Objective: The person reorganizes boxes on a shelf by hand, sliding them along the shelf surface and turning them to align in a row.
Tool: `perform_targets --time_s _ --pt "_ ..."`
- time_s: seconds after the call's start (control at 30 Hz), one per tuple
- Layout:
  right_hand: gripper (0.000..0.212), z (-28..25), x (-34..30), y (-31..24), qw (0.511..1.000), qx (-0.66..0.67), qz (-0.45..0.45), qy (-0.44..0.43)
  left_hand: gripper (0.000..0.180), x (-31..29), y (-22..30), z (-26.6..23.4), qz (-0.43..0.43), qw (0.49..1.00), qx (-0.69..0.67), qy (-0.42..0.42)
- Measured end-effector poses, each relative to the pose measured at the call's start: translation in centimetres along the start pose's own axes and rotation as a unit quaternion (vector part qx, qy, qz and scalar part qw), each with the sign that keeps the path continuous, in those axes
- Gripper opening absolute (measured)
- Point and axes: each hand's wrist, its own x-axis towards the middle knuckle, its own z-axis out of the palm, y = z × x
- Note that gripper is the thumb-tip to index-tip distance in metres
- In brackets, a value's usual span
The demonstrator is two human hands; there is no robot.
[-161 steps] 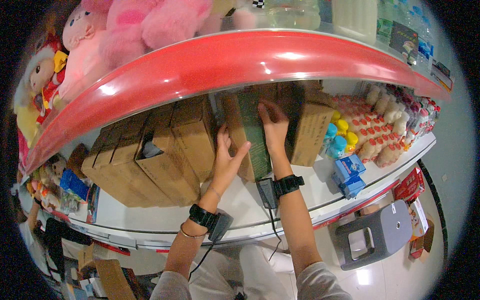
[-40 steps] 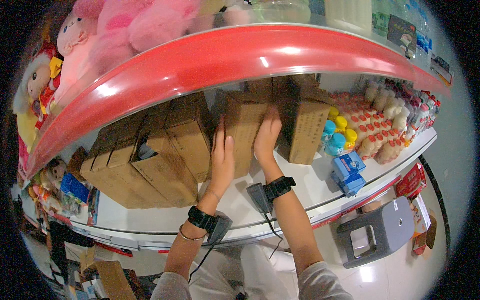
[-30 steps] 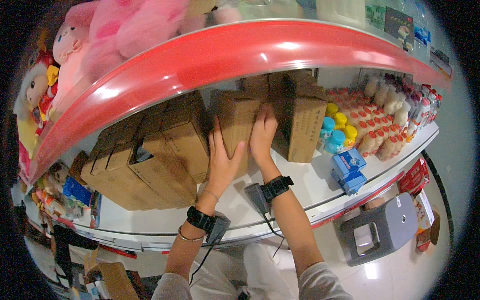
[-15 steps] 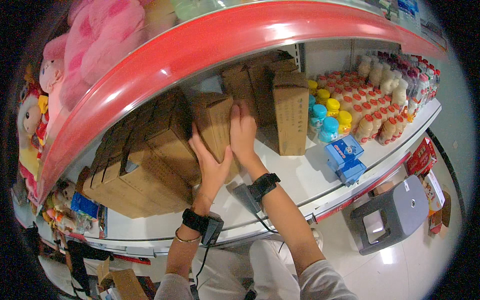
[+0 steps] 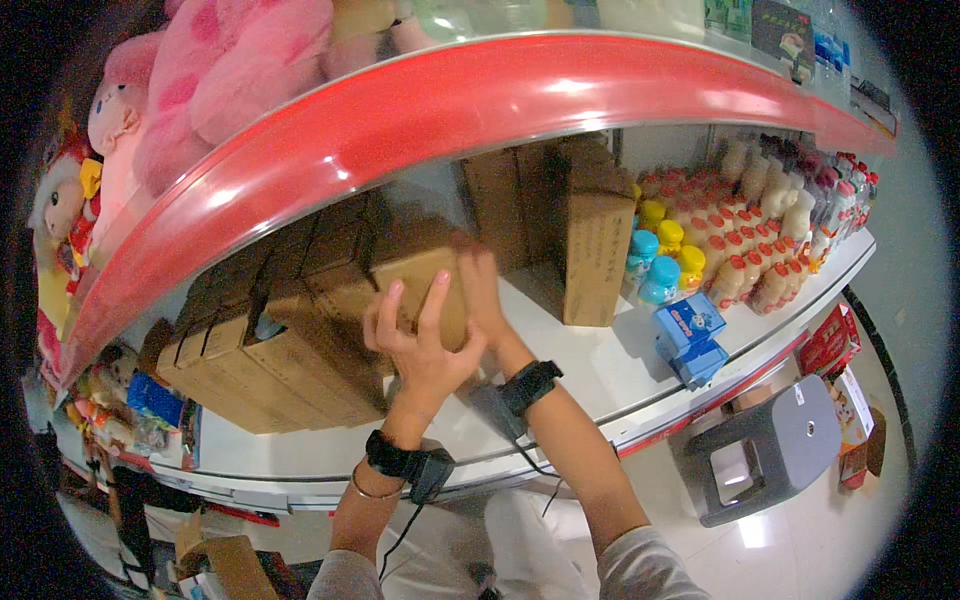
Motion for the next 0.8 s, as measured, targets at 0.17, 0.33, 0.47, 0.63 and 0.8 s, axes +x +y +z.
perform_targets --time_s 0.17,0.33,0.47,0.63,0.8 --pt "0.04 0.6 -0.6 -2.8 0.996 -0.056 -0.042 -0.052 0.055 -0.1 -0.1 -0.9 0.021 0.995 0.083 0.049" --pt "0.043 0.6 -0.5 -4.0 0.999 -0.025 -0.038 -0.01 0.059 0.6 0.5 -1.1 -0.004 0.992 0.119 0.027" --pt "0.032 0.7 0.1 -2.7 0.998 0.055 -0.02 -0.019 0.061 1.8 -0.3 -1.1 -0.122 0.991 -0.004 0.062" --pt "0.034 -0.2 1.0 -5.1 0.915 0.329 0.222 -0.07 0.058 1.0 0.5 -1.6 0.012 0.997 0.064 0.046" --pt "0.032 0.0 0.1 -7.3 0.989 -0.046 -0.129 0.058 0.049 0.9 0.9 -2.0 0.027 0.983 0.146 0.104"
